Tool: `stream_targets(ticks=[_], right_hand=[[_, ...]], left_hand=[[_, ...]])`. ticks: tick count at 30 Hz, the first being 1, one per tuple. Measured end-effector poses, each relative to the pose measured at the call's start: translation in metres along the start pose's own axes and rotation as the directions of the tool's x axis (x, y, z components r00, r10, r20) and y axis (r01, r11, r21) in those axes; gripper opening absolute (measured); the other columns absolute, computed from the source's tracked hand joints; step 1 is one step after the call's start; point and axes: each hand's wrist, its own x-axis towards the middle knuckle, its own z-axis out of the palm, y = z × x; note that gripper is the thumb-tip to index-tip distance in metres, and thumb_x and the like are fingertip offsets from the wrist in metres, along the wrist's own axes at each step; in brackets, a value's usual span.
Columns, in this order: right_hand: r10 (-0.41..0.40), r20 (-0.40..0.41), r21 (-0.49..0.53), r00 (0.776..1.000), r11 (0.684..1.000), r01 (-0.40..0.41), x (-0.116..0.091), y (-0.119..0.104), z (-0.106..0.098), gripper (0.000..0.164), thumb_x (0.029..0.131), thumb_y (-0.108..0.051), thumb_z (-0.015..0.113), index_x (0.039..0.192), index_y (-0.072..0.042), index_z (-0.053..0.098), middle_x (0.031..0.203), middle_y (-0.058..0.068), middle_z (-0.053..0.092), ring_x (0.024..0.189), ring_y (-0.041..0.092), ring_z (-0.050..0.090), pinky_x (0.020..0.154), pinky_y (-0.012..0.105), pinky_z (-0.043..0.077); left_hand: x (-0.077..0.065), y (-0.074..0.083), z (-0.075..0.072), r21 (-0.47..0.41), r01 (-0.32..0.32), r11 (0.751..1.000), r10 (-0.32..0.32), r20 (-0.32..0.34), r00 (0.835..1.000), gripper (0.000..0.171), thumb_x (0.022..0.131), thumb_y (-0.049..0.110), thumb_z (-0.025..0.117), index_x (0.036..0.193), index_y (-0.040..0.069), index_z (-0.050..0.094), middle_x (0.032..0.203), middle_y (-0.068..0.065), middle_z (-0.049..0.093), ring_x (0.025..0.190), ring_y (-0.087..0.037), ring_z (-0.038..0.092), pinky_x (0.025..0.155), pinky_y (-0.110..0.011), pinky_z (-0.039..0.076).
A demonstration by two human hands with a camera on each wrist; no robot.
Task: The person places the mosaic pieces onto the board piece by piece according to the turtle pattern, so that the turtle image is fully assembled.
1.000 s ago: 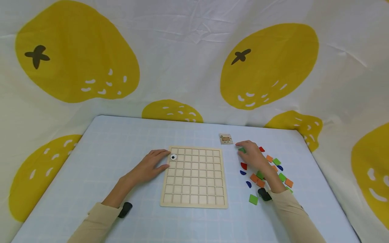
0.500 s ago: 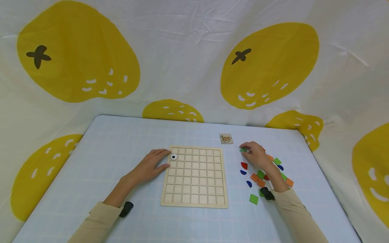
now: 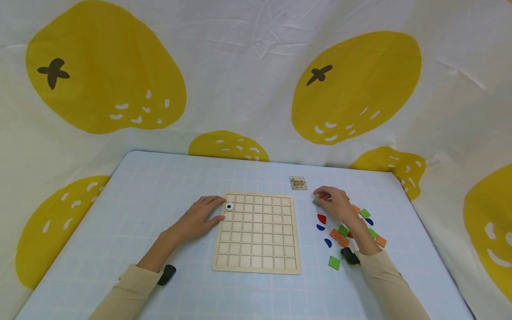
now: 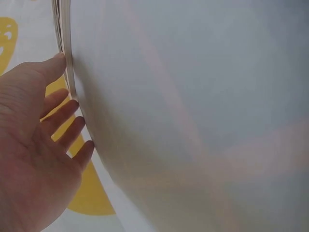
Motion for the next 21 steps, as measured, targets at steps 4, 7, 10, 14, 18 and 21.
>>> stream_targets(ticks=[4, 7, 10, 14, 18, 21], right_hand=[[-0.044, -0.026, 0.012, 0.999, 0.999, 0.044, -0.001, -0.01, 0.002, 0.018, 0.096, -0.009, 0.073, 0.111, 0.0, 0.073, 0.098, 0.012, 0.07, 0.091, 0.029, 0.064, 0.084, 0.038, 0.056], [-0.083, -0.041, 0.025, 0.996, 0.996, 0.084, 0.0, -0.017, 0.005, 0.016, 0.095, -0.009, 0.075, 0.108, -0.001, 0.074, 0.096, 0.01, 0.07, 0.089, 0.027, 0.063, 0.079, 0.031, 0.055], [-0.102, -0.046, 0.052, 0.994, 0.993, 0.104, 0.0, -0.025, 0.01, 0.016, 0.095, -0.011, 0.076, 0.108, -0.002, 0.075, 0.097, 0.008, 0.071, 0.088, 0.025, 0.064, 0.075, 0.028, 0.055], [-0.137, -0.046, 0.089, 0.989, 0.986, 0.141, 0.0, -0.037, 0.016, 0.017, 0.094, -0.011, 0.076, 0.108, -0.002, 0.075, 0.096, 0.007, 0.072, 0.088, 0.025, 0.067, 0.076, 0.03, 0.056], [-0.174, -0.039, 0.131, 0.984, 0.975, 0.177, 0.001, -0.048, 0.024, 0.017, 0.093, -0.01, 0.077, 0.107, -0.001, 0.076, 0.093, 0.007, 0.073, 0.088, 0.026, 0.069, 0.078, 0.032, 0.056], [-0.187, -0.018, 0.171, 0.982, 0.967, 0.187, 0.002, -0.057, 0.03, 0.018, 0.093, -0.011, 0.077, 0.108, -0.001, 0.076, 0.095, 0.007, 0.074, 0.091, 0.026, 0.07, 0.08, 0.033, 0.057]], left_hand=[[0.0, 0.001, 0.0, 0.004, -0.002, 1.0, 0.002, -0.005, 1.0, 0.053, 0.1, 0.024, 0.07, 0.147, 0.004, 0.054, 0.148, -0.016, 0.054, 0.138, -0.038, 0.046, 0.113, -0.058, 0.037], [-0.001, 0.003, -0.001, 0.012, -0.005, 1.0, 0.005, -0.011, 1.0, 0.052, 0.1, 0.024, 0.069, 0.146, 0.004, 0.054, 0.147, -0.016, 0.054, 0.137, -0.038, 0.047, 0.113, -0.058, 0.037], [-0.001, 0.003, -0.001, 0.016, -0.007, 1.0, 0.007, -0.016, 1.0, 0.051, 0.101, 0.024, 0.069, 0.146, 0.004, 0.054, 0.147, -0.016, 0.054, 0.136, -0.038, 0.047, 0.113, -0.058, 0.038], [-0.002, 0.004, -0.001, 0.026, -0.023, 0.999, 0.024, -0.023, 0.999, 0.051, 0.101, 0.024, 0.068, 0.146, 0.004, 0.054, 0.146, -0.016, 0.055, 0.136, -0.038, 0.047, 0.112, -0.059, 0.037], [-0.002, 0.005, -0.001, 0.066, -0.041, 0.997, 0.043, -0.026, 0.999, 0.051, 0.102, 0.024, 0.067, 0.146, 0.004, 0.054, 0.146, -0.016, 0.055, 0.136, -0.039, 0.048, 0.113, -0.061, 0.035], [-0.003, 0.005, -0.001, 0.091, -0.04, 0.995, 0.042, -0.017, 0.999, 0.051, 0.102, 0.025, 0.067, 0.147, 0.004, 0.053, 0.146, -0.016, 0.055, 0.136, -0.04, 0.047, 0.114, -0.061, 0.034]])
